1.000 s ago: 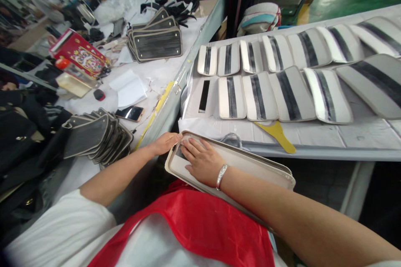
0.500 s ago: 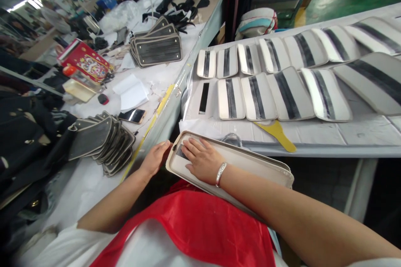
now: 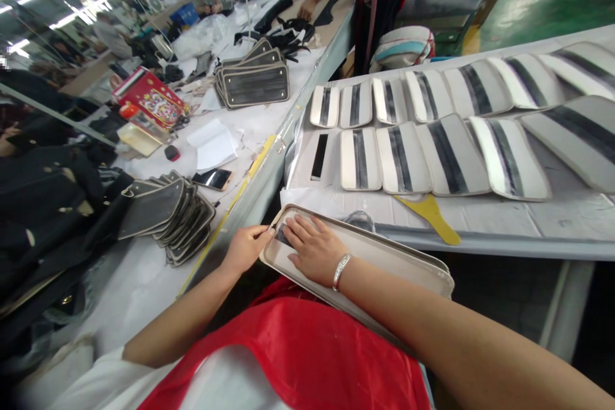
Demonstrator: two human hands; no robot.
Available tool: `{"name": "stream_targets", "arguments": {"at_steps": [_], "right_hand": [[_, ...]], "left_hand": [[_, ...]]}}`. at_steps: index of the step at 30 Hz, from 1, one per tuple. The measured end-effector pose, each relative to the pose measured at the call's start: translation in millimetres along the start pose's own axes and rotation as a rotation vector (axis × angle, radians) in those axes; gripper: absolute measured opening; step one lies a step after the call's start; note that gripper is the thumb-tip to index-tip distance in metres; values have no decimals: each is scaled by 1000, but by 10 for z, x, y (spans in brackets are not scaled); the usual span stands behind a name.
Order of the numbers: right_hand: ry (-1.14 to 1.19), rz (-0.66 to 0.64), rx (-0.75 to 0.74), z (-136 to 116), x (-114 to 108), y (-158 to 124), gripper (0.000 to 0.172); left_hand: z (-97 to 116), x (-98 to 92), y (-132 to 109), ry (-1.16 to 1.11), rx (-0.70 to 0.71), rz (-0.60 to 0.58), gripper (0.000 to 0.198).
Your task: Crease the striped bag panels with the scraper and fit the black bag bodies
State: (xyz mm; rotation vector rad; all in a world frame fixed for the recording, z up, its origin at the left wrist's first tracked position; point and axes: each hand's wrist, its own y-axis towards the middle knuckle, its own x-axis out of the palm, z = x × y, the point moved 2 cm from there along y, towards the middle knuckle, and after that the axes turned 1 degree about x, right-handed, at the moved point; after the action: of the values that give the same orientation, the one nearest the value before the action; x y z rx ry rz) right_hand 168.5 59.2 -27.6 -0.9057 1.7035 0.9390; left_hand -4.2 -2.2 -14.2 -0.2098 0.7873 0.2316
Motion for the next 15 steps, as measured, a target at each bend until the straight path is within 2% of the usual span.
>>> {"name": "stream_targets", "arguments": {"at_steps": [6,15], "right_hand": [[-3,-1,5,-4,-6,-3,52],[0,-7,-3,10,16,-2,52]], "left_hand": [[0,41,-13,48,35,90,33],[-38,51,47,14,47,68,33]]}}
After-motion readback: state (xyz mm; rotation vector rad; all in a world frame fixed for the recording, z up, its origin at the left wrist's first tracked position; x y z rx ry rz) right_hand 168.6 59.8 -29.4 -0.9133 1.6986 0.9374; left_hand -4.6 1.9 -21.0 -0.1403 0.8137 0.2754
